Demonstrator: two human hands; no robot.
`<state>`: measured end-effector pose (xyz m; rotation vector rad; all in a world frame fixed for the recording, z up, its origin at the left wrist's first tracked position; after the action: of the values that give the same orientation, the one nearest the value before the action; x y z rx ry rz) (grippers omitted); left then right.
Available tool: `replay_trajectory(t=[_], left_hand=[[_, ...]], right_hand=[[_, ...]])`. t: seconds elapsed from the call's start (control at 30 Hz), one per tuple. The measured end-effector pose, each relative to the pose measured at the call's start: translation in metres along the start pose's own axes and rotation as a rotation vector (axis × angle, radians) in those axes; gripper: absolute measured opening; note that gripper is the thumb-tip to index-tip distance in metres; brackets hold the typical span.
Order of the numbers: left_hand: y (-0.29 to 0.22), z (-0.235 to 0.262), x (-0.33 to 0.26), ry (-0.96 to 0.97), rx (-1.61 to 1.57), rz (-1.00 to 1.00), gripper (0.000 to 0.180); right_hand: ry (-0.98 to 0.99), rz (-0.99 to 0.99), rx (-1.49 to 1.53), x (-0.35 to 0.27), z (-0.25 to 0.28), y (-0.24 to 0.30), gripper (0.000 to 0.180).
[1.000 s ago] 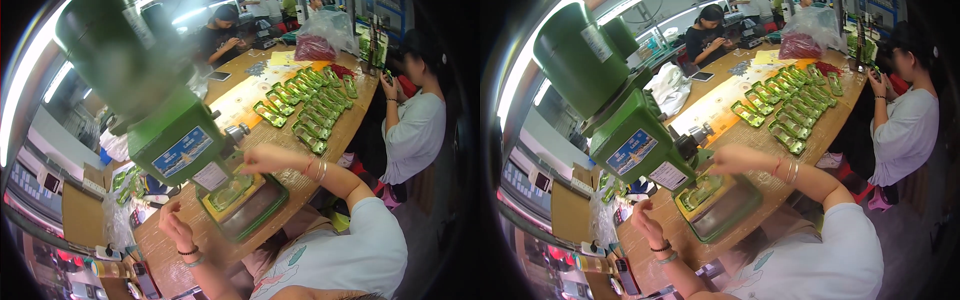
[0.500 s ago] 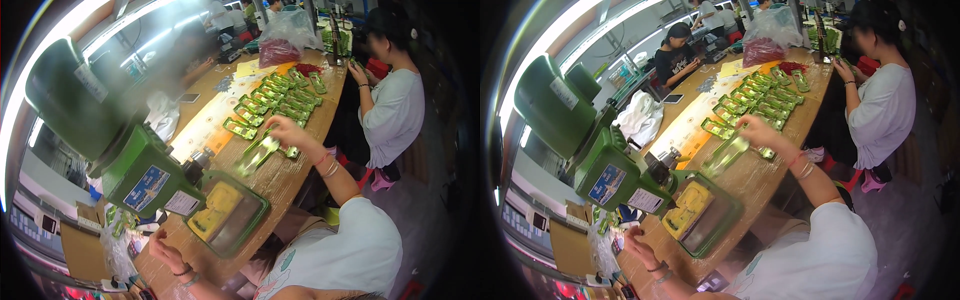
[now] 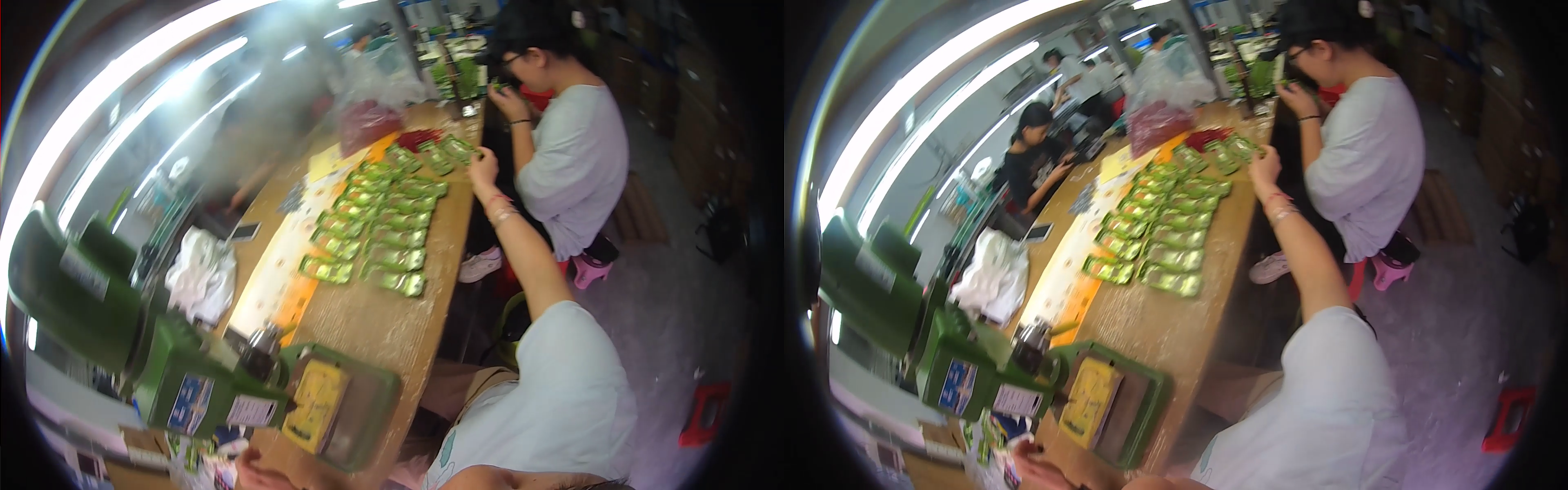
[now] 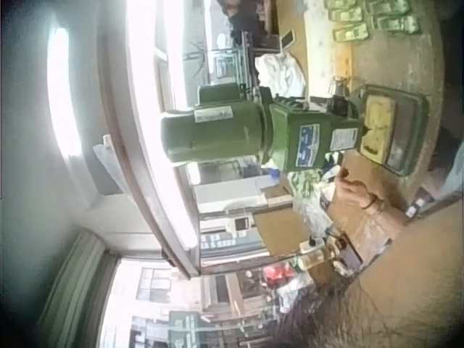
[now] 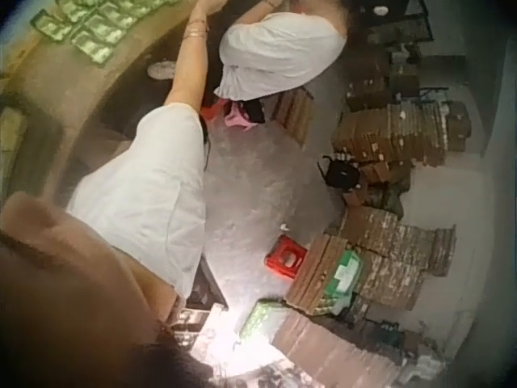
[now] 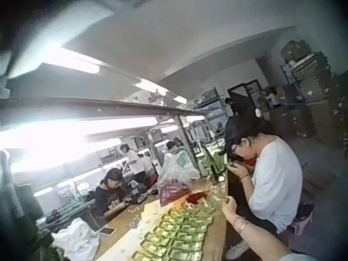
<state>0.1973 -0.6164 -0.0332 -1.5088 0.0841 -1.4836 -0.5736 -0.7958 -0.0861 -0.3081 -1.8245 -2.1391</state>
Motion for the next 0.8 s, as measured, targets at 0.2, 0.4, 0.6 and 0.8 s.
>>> replay_trajectory(t=[0.2, 0.4, 0.6, 0.8], left_hand=[[0.065, -0.043, 0.023, 0.021, 0.002, 0.011, 0.047], [0.117, -0.048, 0.028, -0.052, 0.114, 0.078, 0.043], [0.152, 0.058, -0.044, -0.305, 0.412, 0.274, 0.042], [-0.076, 0.303, -0.330, -0.955, 1.291, 0.710, 0.045]], right_hand=[[0.030, -0.154, -0.222, 0.000, -0.040, 0.005, 0.020], [0.641, -0.379, -0.179, 0.009, -0.080, 0.000, 0.030], [0.349, 0.212, -0.421, -0.005, -0.082, 0.009, 0.051], [0.330, 0.780, -0.183, -0.074, -0.005, 0.066, 0.023]])
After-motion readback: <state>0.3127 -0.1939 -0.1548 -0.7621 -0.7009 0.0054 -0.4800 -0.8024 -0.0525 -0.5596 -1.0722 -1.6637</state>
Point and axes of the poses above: each hand's wrist, its own x-axis towards the middle knuckle, its own z-axis out of the back of the hand, y = z × x, the point moved 4 cm from there along x, towards the middle knuckle, and after that the axes turned 11 degrees about -x, right-handed, at the moved point
